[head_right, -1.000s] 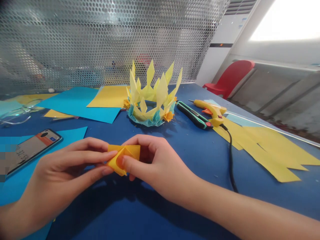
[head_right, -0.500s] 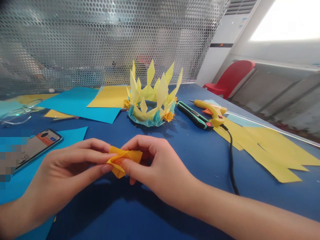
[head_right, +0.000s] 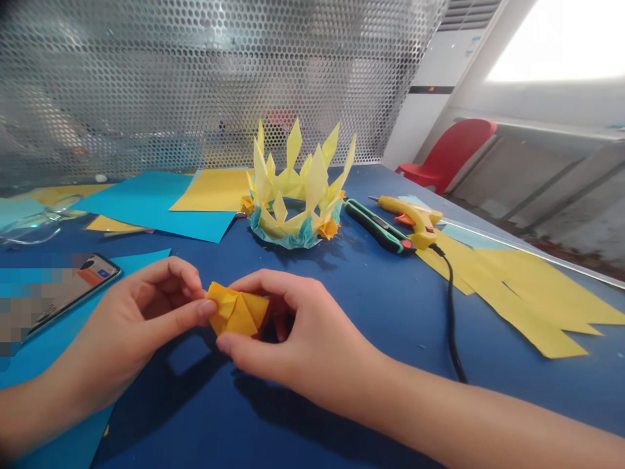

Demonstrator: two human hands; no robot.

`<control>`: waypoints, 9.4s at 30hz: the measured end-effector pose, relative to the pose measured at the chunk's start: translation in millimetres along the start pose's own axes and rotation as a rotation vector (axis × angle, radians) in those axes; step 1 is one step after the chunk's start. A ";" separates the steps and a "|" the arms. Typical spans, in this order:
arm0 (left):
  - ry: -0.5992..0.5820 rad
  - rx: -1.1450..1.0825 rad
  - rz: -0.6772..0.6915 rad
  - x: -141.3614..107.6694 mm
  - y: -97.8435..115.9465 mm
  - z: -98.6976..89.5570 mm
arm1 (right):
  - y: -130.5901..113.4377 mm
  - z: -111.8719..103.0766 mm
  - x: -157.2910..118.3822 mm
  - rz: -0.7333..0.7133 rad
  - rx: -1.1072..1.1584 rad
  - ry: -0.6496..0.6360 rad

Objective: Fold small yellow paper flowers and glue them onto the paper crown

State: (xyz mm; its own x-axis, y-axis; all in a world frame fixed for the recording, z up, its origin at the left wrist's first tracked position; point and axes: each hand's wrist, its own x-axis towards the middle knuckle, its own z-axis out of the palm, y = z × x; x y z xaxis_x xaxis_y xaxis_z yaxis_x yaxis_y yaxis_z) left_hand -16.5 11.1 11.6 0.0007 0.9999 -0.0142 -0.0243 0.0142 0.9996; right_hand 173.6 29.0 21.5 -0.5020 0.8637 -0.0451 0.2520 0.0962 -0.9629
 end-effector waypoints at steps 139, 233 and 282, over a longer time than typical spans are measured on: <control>-0.376 0.074 -0.122 -7.7 -3.4 -4.2 | 1.5 -1.3 -5.3 -0.301 -0.155 0.035; -0.391 -0.051 -0.125 0.7 -1.3 -2.2 | 5.5 -14.4 -7.5 -0.689 -0.531 0.243; -0.320 0.140 -0.090 -5.0 -2.1 0.4 | 3.4 -8.1 -3.3 -0.258 -0.033 0.073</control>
State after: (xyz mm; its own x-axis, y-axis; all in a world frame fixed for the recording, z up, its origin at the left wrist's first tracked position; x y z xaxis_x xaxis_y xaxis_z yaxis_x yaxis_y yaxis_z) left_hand -16.1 6.1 9.6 0.3097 0.9437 -0.1166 0.1272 0.0804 0.9886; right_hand 182.8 30.5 20.5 -0.4927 0.8417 0.2208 0.1513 0.3327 -0.9308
